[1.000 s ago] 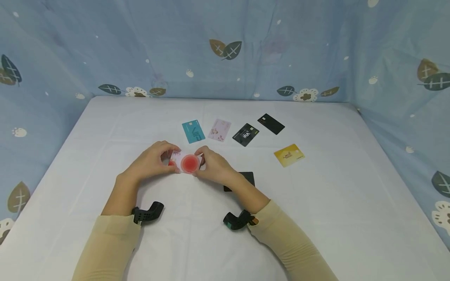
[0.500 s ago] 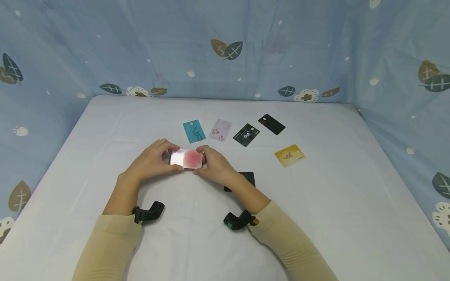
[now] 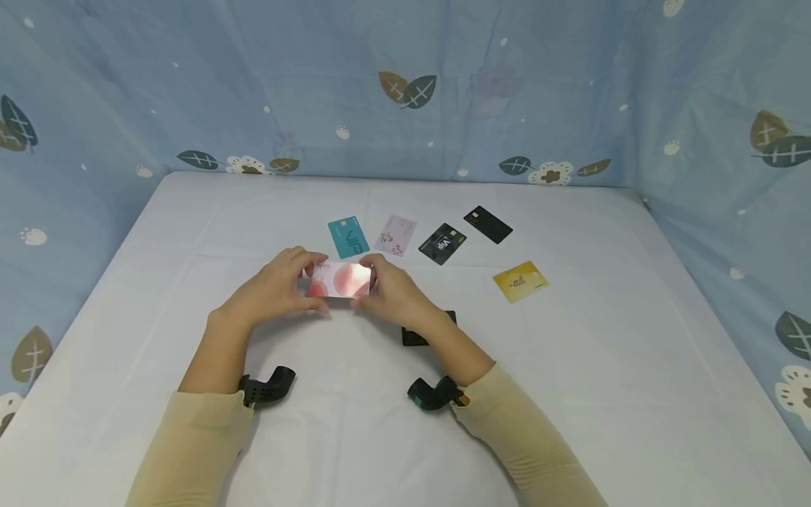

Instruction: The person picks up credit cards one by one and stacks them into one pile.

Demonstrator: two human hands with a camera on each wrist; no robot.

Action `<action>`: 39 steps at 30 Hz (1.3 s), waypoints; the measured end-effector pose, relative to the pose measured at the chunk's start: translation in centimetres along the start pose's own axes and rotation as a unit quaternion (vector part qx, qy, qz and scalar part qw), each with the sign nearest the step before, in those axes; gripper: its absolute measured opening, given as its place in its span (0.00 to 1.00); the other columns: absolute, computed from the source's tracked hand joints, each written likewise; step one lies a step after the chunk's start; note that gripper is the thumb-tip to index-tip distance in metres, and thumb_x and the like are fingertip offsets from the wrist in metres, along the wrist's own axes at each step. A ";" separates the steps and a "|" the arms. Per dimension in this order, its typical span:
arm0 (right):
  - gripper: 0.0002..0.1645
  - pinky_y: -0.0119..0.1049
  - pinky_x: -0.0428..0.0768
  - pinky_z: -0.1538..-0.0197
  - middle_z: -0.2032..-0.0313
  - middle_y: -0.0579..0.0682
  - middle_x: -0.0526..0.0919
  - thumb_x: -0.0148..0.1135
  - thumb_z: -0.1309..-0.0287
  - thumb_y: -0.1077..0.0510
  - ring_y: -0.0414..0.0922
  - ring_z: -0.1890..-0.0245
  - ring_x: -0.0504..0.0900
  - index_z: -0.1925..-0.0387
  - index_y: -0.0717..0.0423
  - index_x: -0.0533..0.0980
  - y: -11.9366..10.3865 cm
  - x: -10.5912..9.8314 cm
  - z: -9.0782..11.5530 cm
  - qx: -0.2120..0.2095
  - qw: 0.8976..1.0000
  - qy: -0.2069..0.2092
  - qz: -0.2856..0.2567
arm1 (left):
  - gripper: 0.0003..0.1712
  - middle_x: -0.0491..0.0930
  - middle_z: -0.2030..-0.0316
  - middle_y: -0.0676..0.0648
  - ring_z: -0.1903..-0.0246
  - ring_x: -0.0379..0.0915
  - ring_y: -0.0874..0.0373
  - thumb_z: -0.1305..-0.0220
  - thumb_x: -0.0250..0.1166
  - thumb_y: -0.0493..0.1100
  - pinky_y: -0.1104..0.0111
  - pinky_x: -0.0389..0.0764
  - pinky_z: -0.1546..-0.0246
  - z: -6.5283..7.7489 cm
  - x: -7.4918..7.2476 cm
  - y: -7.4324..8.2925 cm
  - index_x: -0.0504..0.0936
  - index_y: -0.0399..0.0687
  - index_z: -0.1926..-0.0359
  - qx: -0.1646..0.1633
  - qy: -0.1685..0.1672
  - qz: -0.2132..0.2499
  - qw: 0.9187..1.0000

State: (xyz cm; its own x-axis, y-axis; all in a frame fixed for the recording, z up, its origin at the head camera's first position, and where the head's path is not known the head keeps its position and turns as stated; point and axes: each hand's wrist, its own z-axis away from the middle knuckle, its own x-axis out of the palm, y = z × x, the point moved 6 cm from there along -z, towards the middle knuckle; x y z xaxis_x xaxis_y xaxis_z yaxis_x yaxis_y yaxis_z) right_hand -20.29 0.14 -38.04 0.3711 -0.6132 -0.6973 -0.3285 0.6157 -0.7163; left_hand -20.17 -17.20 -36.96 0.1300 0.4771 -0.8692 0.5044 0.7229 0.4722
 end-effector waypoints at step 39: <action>0.38 0.29 0.72 0.72 0.70 0.49 0.75 0.77 0.59 0.55 0.43 0.72 0.73 0.45 0.56 0.70 0.4 -2.9 2.2 0.038 0.998 -0.014 -0.049 | 0.41 0.73 0.69 0.49 0.68 0.66 0.55 0.59 0.79 0.46 0.68 0.70 0.68 -0.3 -0.1 2.0 0.74 0.41 0.42 -0.089 -0.076 0.134 0.984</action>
State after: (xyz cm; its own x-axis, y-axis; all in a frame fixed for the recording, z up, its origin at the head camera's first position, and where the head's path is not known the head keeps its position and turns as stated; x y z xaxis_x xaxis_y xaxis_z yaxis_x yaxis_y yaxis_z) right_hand -19.55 3.21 -36.26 0.4228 -0.6588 -0.6222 -0.2235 0.5896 -0.7762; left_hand -19.44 -15.61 -35.86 0.3708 0.5917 -0.7158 0.2789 0.6643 0.6935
